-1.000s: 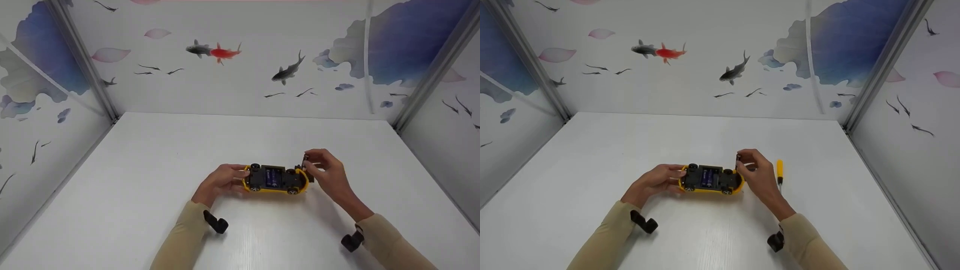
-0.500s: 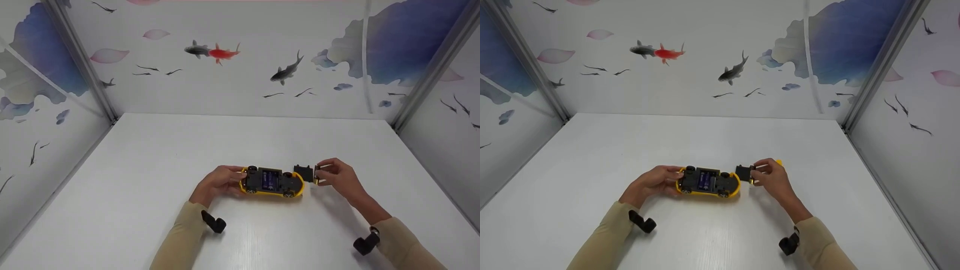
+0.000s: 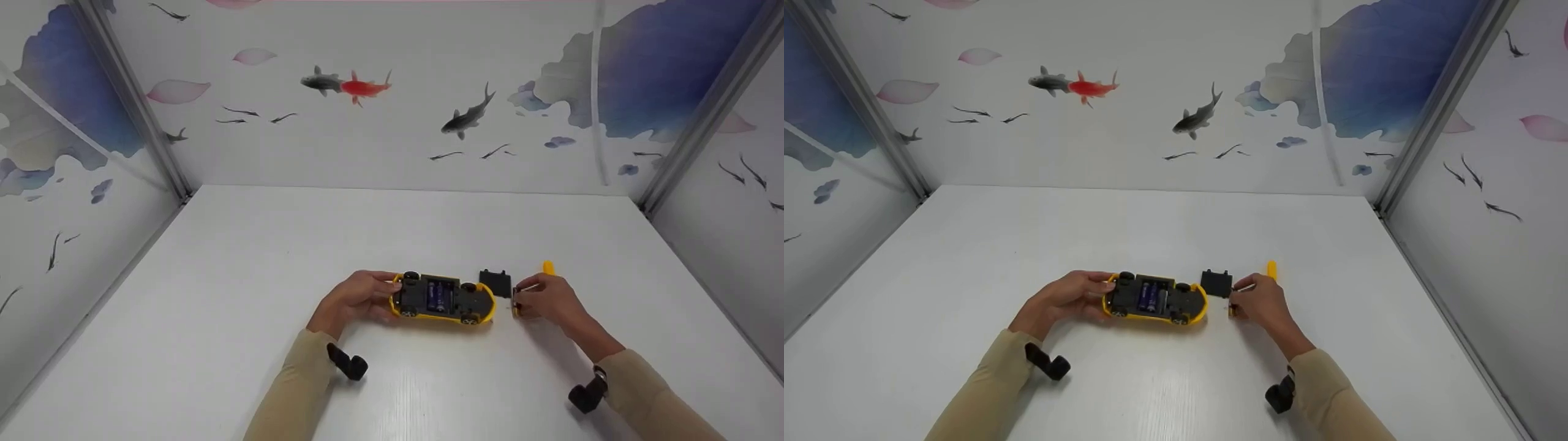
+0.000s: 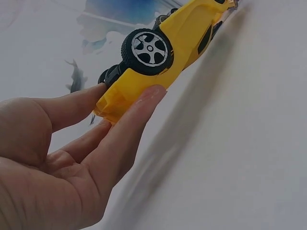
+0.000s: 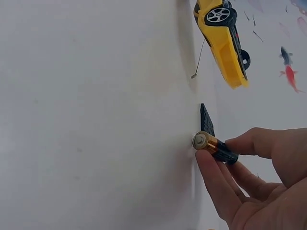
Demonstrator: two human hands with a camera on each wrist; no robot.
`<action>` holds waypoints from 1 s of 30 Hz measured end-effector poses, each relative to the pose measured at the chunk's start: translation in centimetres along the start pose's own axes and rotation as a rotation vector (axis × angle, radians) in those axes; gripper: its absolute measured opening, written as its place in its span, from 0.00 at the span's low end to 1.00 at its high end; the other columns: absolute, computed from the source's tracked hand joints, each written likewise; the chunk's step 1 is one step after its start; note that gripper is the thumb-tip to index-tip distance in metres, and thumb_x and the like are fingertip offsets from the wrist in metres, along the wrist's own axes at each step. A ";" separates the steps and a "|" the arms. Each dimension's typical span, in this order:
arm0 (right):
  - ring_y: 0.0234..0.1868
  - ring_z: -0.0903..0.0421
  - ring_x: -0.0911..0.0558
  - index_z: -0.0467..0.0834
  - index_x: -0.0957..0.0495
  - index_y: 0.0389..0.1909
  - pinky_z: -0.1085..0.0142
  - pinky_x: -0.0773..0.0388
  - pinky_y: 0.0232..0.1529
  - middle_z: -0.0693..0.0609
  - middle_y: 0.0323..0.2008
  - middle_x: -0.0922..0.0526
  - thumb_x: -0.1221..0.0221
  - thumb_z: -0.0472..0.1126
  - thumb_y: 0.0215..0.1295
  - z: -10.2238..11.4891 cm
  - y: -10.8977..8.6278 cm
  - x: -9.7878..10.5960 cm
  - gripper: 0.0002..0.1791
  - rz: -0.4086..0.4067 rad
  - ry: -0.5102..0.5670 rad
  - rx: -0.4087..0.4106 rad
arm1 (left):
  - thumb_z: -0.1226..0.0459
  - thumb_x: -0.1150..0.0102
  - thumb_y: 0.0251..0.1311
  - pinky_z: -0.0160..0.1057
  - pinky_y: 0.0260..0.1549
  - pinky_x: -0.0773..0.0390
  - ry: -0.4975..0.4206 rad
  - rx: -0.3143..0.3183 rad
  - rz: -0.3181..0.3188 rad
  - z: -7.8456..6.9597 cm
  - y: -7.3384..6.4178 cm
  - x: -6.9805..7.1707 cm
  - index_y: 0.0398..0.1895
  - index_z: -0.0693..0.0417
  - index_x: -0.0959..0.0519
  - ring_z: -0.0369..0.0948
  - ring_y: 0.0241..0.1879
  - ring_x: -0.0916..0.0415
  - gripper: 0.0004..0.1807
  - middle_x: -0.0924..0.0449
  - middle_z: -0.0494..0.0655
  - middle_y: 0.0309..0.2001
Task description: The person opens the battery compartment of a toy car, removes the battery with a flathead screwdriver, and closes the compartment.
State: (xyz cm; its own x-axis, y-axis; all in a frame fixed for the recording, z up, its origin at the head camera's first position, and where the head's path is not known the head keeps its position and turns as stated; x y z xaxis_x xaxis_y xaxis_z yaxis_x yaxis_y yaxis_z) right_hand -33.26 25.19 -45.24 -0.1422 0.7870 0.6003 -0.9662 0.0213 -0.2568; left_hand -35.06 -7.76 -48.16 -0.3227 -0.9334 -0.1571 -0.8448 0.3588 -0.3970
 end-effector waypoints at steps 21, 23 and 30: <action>0.44 0.52 0.17 0.32 0.27 0.61 0.66 0.14 0.39 0.38 0.51 0.17 0.41 0.47 0.70 0.3 0.1 0.0 0.27 0.027 -0.013 -0.023 | 0.68 0.39 0.66 0.41 0.31 0.12 0.020 -0.003 0.019 0.0 -0.2 -0.1 0.67 0.58 0.26 0.47 0.48 0.16 0.25 0.21 0.60 0.61; 0.49 0.49 0.18 0.33 0.28 0.63 0.64 0.14 0.41 0.36 0.55 0.19 0.41 0.49 0.71 0.6 -0.2 0.2 0.28 0.026 -0.008 -0.001 | 0.68 0.40 0.66 0.40 0.28 0.13 0.025 -0.009 0.023 0.0 -0.2 -0.1 0.68 0.58 0.26 0.47 0.48 0.16 0.26 0.21 0.60 0.61; 0.61 0.41 0.22 0.38 0.27 0.65 0.56 0.16 0.52 0.37 0.62 0.23 0.40 0.54 0.70 2.8 -1.7 0.6 0.31 -0.039 -0.059 0.184 | 0.68 0.41 0.67 0.40 0.29 0.13 0.026 -0.013 0.028 0.0 -0.1 -0.2 0.68 0.59 0.27 0.48 0.48 0.16 0.25 0.21 0.62 0.61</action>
State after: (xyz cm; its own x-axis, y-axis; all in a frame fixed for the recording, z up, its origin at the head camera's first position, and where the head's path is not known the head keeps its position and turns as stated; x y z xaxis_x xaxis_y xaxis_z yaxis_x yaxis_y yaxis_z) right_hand -32.26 23.93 -42.29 -0.1109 0.7503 0.6517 -0.9935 -0.0662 -0.0928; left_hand -34.93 -7.61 -48.14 -0.3567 -0.9230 -0.1442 -0.8409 0.3844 -0.3808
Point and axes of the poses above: each hand's wrist, its own y-axis towards the middle knuckle, its own x-axis out of the back of the hand, z = x × y, the point moved 7 cm from there along y, towards the middle knuckle
